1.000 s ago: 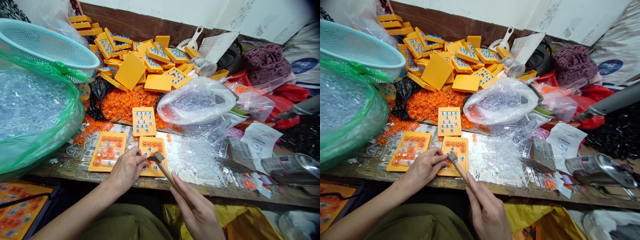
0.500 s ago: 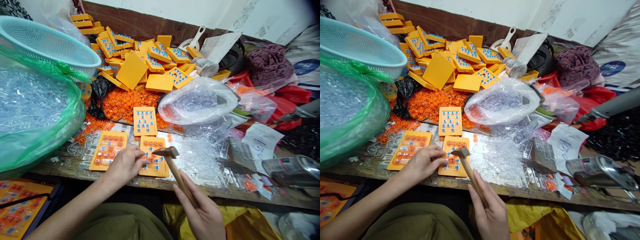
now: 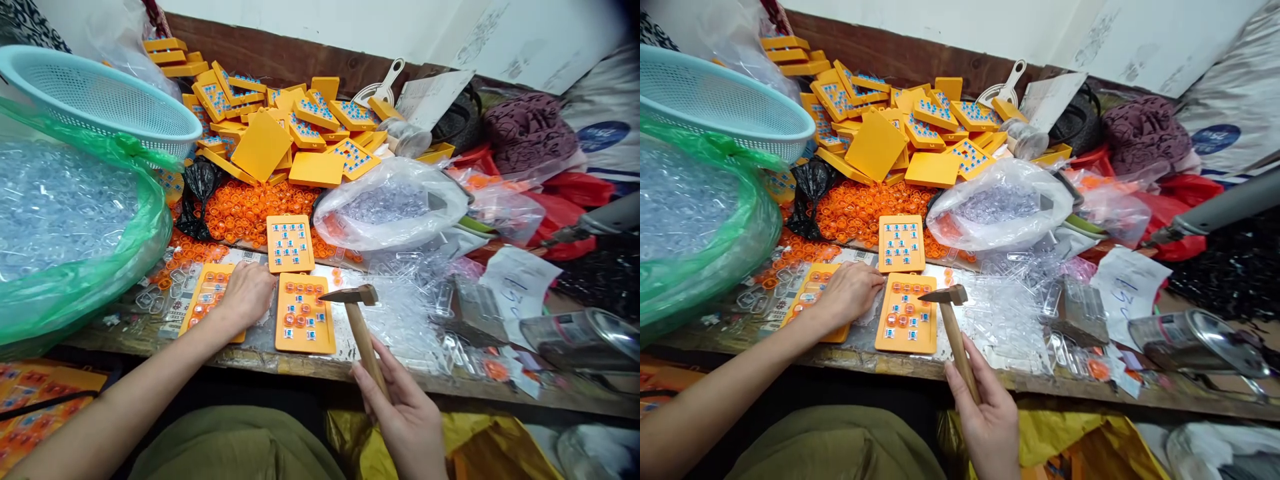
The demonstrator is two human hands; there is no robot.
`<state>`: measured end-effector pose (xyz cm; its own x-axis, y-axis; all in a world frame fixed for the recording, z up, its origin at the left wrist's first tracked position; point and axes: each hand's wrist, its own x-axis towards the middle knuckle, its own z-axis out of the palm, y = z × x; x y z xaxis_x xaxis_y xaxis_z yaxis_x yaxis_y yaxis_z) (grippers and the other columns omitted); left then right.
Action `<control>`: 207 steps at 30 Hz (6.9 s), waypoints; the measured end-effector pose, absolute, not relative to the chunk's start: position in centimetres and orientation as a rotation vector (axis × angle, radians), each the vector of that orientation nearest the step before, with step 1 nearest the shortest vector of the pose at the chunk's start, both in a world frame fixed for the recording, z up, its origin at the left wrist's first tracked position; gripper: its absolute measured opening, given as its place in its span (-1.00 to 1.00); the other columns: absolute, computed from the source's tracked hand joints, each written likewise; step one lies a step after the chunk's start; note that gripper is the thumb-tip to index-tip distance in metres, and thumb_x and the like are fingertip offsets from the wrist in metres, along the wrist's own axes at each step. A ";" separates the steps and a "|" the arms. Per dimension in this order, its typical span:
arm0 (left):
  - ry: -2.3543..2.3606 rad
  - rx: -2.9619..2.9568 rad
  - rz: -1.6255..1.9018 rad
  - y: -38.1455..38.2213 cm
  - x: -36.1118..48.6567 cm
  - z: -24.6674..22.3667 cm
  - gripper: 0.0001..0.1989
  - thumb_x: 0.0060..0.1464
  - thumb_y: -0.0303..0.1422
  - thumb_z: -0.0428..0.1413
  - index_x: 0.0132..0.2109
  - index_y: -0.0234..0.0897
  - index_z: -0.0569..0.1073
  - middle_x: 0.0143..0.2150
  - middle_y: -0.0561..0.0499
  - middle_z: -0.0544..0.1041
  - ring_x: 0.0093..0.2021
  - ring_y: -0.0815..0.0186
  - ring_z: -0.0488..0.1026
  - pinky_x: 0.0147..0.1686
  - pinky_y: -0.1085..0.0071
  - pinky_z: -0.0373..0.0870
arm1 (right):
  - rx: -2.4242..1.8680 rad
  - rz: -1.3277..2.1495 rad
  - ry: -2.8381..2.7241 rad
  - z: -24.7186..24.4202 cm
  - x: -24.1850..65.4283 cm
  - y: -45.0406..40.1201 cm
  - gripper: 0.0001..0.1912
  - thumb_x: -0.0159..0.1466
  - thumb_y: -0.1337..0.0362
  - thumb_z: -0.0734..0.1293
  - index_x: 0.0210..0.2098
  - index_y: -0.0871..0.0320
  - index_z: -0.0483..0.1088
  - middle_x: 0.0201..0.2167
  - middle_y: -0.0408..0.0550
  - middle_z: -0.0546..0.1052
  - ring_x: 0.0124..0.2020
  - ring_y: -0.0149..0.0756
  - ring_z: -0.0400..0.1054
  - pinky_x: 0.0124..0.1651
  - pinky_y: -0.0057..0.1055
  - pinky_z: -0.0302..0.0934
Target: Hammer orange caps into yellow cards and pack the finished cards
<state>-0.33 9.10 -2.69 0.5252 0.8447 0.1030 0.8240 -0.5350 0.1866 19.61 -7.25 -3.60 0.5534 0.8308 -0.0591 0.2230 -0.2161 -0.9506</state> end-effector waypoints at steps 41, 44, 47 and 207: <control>1.518 2.144 0.577 16.3 -2.3 -0.3 -0.84 -0.03 -0.57 0.09 -0.29 -0.41 0.56 -0.39 -0.05 0.59 -0.33 0.22 0.48 -0.22 0.28 0.37 | -1.910 0.531 -1.006 -3.9 21.3 -8.7 -0.51 0.10 0.03 0.40 -0.01 0.09 0.49 0.03 -0.09 0.50 0.03 -0.07 0.41 0.21 -0.20 0.13; 1.418 2.070 0.562 14.7 -1.6 0.5 -0.86 -0.02 -0.54 0.11 -0.29 -0.43 0.56 -0.41 -0.02 0.58 -0.38 0.31 0.47 -0.31 0.41 0.37 | -1.918 0.521 -1.076 -4.3 21.7 -9.2 -0.53 0.10 0.06 0.41 -0.03 0.07 0.50 -0.02 -0.11 0.53 -0.03 -0.10 0.46 0.14 -0.26 0.23; 1.300 1.997 0.554 10.6 -0.9 0.9 -0.88 -0.04 -0.47 0.19 -0.29 -0.41 0.56 -0.38 -0.03 0.57 -0.41 0.35 0.48 -0.39 0.49 0.39 | -1.908 0.568 -1.138 -4.5 22.1 -9.5 -0.56 0.10 0.12 0.43 -0.03 0.06 0.50 -0.05 -0.14 0.55 -0.08 -0.13 0.49 0.01 -0.34 0.36; 1.037 0.765 1.189 -0.7 3.5 0.0 -0.52 -0.34 -0.08 0.36 -0.26 -0.28 0.56 -0.41 0.01 0.62 -0.39 0.26 0.53 -0.32 0.50 0.48 | -1.077 1.224 -0.809 1.9 15.4 -2.0 -0.48 0.03 0.08 0.50 -0.08 0.08 0.32 -0.20 -0.07 0.58 -0.18 -0.29 0.48 -0.14 -0.48 0.33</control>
<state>3.54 -0.67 0.04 0.0434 0.9717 -0.2321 -0.3623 0.2318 0.9028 15.40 -2.02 1.85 0.1903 0.9795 -0.0656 -0.3240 -0.0004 -0.9461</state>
